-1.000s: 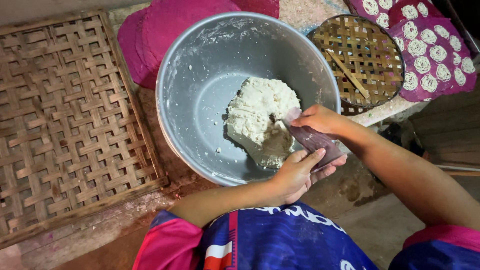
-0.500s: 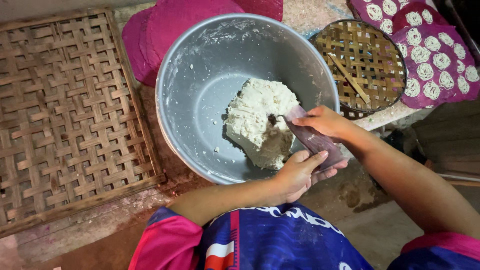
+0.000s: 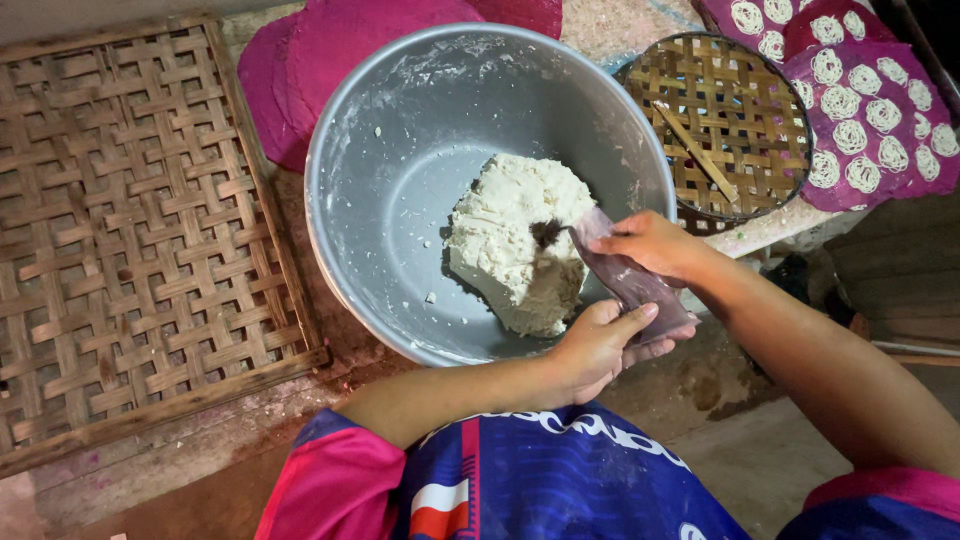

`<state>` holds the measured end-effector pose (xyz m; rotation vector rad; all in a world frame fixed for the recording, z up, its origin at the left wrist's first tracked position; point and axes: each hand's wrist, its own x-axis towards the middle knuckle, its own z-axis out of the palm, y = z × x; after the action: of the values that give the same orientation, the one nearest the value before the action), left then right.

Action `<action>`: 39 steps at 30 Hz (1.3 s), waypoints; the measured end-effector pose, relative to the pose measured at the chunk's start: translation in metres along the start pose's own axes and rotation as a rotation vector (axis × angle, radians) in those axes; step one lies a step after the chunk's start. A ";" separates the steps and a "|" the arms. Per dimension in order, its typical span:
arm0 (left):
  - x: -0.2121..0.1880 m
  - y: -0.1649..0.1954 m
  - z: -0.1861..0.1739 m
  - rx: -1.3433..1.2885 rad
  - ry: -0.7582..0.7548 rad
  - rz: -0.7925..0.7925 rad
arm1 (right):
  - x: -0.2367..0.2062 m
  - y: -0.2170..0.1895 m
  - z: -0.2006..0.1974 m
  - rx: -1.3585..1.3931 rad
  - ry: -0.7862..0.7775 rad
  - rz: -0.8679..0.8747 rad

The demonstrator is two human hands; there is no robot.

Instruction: The person fills a handheld extruder press with dough from a large basin and squeezes it over round pink trays to form noodle nests, stacking finished trays aside. They then knead pink coloring into a fresh batch of dough in the basin by hand.

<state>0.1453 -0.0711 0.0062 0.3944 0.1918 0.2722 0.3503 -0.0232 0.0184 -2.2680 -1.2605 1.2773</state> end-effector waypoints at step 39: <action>-0.010 0.100 -0.054 1.028 0.163 0.479 | -0.079 -0.081 0.021 0.161 0.688 -0.643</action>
<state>0.1005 0.0334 -0.0017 1.4487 0.3946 0.6757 0.2690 -0.0405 0.0979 -1.7134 -1.3587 0.3128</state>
